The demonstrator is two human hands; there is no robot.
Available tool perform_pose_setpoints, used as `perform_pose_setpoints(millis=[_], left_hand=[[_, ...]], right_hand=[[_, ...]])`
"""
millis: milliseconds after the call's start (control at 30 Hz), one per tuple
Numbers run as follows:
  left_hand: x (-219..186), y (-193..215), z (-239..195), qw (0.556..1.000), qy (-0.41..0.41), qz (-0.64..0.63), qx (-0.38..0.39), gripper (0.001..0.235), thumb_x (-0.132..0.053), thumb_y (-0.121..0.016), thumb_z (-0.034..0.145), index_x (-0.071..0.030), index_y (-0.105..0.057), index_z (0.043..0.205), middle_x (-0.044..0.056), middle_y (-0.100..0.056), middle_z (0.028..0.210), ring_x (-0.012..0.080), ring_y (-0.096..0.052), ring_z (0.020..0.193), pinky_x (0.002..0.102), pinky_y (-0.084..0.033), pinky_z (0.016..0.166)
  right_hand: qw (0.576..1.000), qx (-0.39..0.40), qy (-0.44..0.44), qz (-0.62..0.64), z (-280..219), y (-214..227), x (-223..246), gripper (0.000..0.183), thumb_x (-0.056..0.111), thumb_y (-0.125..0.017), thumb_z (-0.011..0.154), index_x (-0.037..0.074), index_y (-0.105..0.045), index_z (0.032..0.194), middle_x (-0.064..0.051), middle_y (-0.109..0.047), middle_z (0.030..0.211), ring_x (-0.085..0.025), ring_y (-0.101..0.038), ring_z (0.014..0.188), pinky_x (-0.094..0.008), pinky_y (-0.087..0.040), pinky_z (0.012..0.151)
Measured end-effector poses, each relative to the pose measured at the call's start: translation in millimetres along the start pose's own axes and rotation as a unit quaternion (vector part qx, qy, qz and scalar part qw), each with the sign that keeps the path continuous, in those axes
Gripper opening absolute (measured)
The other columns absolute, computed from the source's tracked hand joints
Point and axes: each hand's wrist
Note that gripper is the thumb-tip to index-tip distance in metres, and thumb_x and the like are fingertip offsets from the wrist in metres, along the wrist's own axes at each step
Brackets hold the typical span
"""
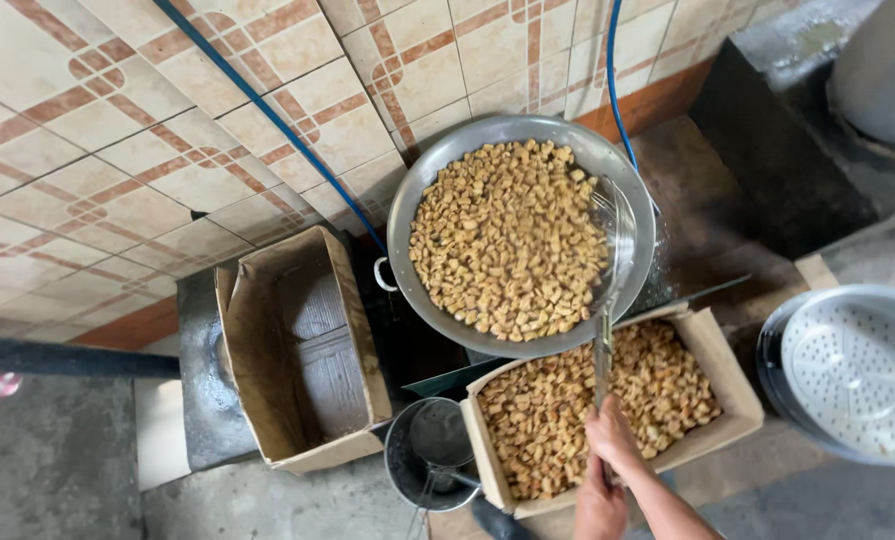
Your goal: The person uses a large skimmer to stir and scoop small fried pieces from a large pan of oil, placing them into a cardboard box.
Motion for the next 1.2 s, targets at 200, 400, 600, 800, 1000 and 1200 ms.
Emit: perform_pose_setpoints(millis=[200, 400, 600, 800, 1000, 1200], left_hand=[[-92.0, 107.2, -0.3, 0.950, 0.153, 0.261, 0.084, 0.081, -0.001, -0.051, 0.089, -0.010, -0.021, 0.163, 0.026, -0.068, 0.125, 0.0434, -0.065, 0.114, 0.051, -0.050, 0.098], [-131.0, 141.5, -23.6, 0.953, 0.073, 0.289, 0.058, 0.090, -0.001, -0.057, 0.085, -0.010, -0.010, 0.162, 0.031, -0.059, 0.131, 0.0454, -0.064, 0.108, 0.052, -0.052, 0.092], [-80.5, 149.2, -14.2, 0.946, 0.141, 0.285, 0.062, 0.090, -0.002, -0.052, 0.088, -0.012, -0.005, 0.164, 0.027, -0.067, 0.120, 0.0429, -0.065, 0.109, 0.051, -0.052, 0.092], [-6.3, 139.6, 16.0, 0.943, 0.192, 0.243, 0.122, 0.096, 0.001, -0.050, 0.087, -0.010, 0.007, 0.163, 0.026, -0.069, 0.122, 0.0422, -0.067, 0.108, 0.047, -0.053, 0.095], [-14.1, 123.2, 15.5, 0.957, 0.231, 0.136, 0.109, 0.085, 0.000, -0.047, 0.091, -0.012, -0.007, 0.164, 0.024, -0.070, 0.120, 0.0355, -0.073, 0.109, 0.042, -0.056, 0.097], [-41.7, 89.2, -14.0, 0.979, 0.078, -0.163, 0.095, 0.075, 0.005, -0.050, 0.098, -0.007, -0.012, 0.161, 0.020, -0.048, 0.158, 0.0280, -0.051, 0.146, 0.036, -0.043, 0.121]], right_hand=[[0.878, 0.159, -0.107, 0.439, -56.3, -3.5, 92.5, 0.015, 0.007, -0.050, 0.097, 0.009, -0.038, 0.105, -0.006, -0.046, 0.067, -0.017, -0.046, 0.048, -0.036, -0.041, 0.040], [0.877, 0.168, -0.095, 0.441, -101.5, 18.3, 141.4, 0.012, 0.012, -0.051, 0.099, 0.009, -0.040, 0.103, -0.005, -0.049, 0.068, -0.016, -0.049, 0.049, -0.033, -0.047, 0.042], [0.880, 0.202, -0.100, 0.418, -99.5, -9.2, 155.4, 0.012, 0.014, -0.049, 0.101, 0.009, -0.038, 0.103, -0.005, -0.049, 0.070, -0.017, -0.051, 0.050, -0.035, -0.048, 0.042], [0.918, 0.155, -0.103, 0.350, -58.0, -60.5, 114.6, 0.012, 0.012, -0.048, 0.101, 0.006, -0.045, 0.111, -0.005, -0.052, 0.072, -0.018, -0.053, 0.051, -0.035, -0.043, 0.042], [0.980, 0.134, -0.067, 0.133, -30.6, -75.2, 79.5, 0.022, 0.023, -0.049, 0.106, 0.005, -0.044, 0.118, -0.005, -0.057, 0.072, -0.017, -0.058, 0.051, -0.033, -0.043, 0.040], [0.973, 0.128, -0.007, 0.194, -69.0, -24.5, 68.9, 0.028, 0.024, -0.047, 0.105, 0.001, -0.044, 0.121, -0.010, -0.055, 0.070, -0.016, -0.053, 0.045, -0.030, -0.040, 0.029]])
Point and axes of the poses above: each hand's wrist, its own z-axis towards the middle knuckle, its own y-axis out of the back of the hand, x = y × z
